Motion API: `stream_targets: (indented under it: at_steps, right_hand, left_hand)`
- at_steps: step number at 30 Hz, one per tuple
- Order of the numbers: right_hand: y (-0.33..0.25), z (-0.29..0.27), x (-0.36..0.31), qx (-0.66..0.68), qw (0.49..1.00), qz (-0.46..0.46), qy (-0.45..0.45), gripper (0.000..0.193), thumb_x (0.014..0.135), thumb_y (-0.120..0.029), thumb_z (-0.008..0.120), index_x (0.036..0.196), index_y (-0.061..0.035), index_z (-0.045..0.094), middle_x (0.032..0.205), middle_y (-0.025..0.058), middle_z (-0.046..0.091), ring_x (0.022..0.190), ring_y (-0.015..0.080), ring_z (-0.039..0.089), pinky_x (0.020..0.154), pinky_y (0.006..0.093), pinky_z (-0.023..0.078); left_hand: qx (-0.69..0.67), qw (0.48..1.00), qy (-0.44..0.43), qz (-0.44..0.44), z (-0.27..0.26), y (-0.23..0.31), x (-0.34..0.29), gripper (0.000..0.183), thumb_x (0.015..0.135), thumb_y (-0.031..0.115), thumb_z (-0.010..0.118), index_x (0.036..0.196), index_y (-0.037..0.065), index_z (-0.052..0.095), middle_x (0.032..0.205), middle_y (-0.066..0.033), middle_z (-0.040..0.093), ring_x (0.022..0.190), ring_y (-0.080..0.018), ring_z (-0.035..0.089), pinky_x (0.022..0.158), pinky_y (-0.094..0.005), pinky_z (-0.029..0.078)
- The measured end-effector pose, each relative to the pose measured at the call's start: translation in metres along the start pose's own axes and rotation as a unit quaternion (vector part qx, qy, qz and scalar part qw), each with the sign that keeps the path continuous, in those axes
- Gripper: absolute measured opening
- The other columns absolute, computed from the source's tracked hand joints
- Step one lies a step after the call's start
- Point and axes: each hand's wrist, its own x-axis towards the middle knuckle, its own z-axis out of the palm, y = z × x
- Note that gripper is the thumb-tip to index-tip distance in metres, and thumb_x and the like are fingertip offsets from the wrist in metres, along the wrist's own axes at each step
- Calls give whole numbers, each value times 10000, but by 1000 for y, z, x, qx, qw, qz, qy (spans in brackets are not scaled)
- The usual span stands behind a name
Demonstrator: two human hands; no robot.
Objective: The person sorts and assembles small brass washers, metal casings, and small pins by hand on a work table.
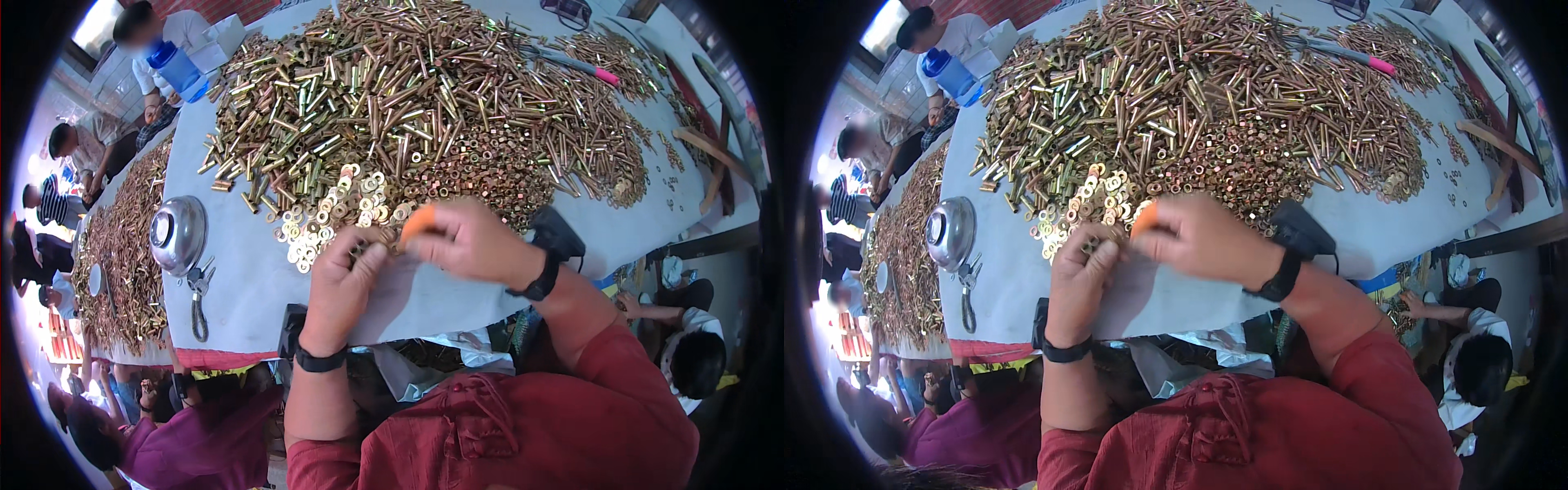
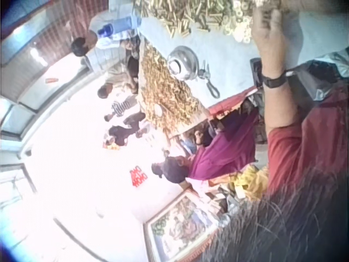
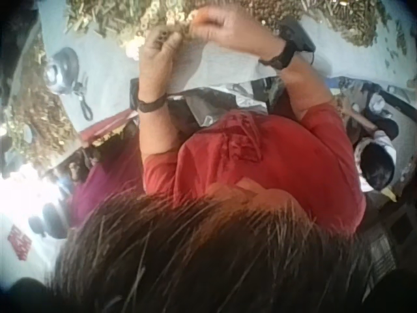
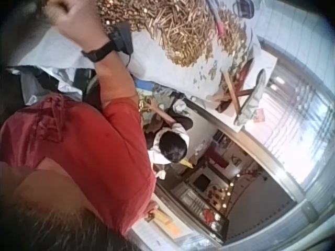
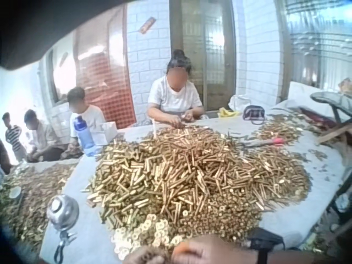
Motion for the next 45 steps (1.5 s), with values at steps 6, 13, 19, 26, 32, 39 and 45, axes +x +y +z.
stream_targets:
  at_steps: [6,13,19,26,32,39,45]
  right_hand:
    - [28,-58,20,-433,842,-132,294,280,814,-50,625,1082,-118,665,1092,72,651,992,281,603,864,396,487]
    - [34,-49,29,-528,781,-133,305,241,797,-71,629,1029,-122,671,1078,20,596,1022,259,540,865,412,423]
    - [28,-48,24,-537,790,-88,283,165,799,-86,639,952,-131,682,908,39,567,923,256,537,828,407,427]
    - [9,-24,18,-292,913,-110,262,166,869,-70,641,1034,-84,651,919,41,637,870,192,607,766,331,479]
    - [5,4,15,61,984,-42,165,188,901,-44,652,1088,-34,631,964,-12,638,839,49,580,750,225,492]
    - [7,20,18,246,956,-92,128,364,918,0,595,1274,-31,525,1068,17,617,897,63,581,803,235,493]
    - [-2,23,11,253,955,-99,115,315,945,14,557,1253,-27,504,1068,22,608,931,73,575,825,235,485]
  left_hand:
    - [160,942,-293,18,7,12,-1,136,936,69,586,1043,12,648,987,-54,672,880,-168,621,838,-310,500]
    - [-115,988,-48,-86,4,6,3,340,938,-26,456,1274,28,464,984,-46,637,663,-60,490,587,-202,421]
    - [-177,981,-42,-63,3,6,4,283,938,-30,448,1217,20,452,1039,-97,658,667,-74,511,572,-211,435]
    - [-178,983,-9,-43,-4,-4,5,154,989,107,528,1137,71,506,1042,-97,673,675,-73,520,557,-192,405]
    - [-239,968,44,-56,-2,-2,3,154,977,168,594,1090,65,582,982,-61,664,743,-99,569,602,-217,447]
    - [-294,955,4,-37,-10,-1,1,192,979,181,602,1108,40,597,951,-49,646,810,-114,595,632,-217,483]
    - [-340,940,-2,-22,-11,-2,4,153,989,150,575,1100,45,562,993,-107,679,835,-151,651,640,-237,513]
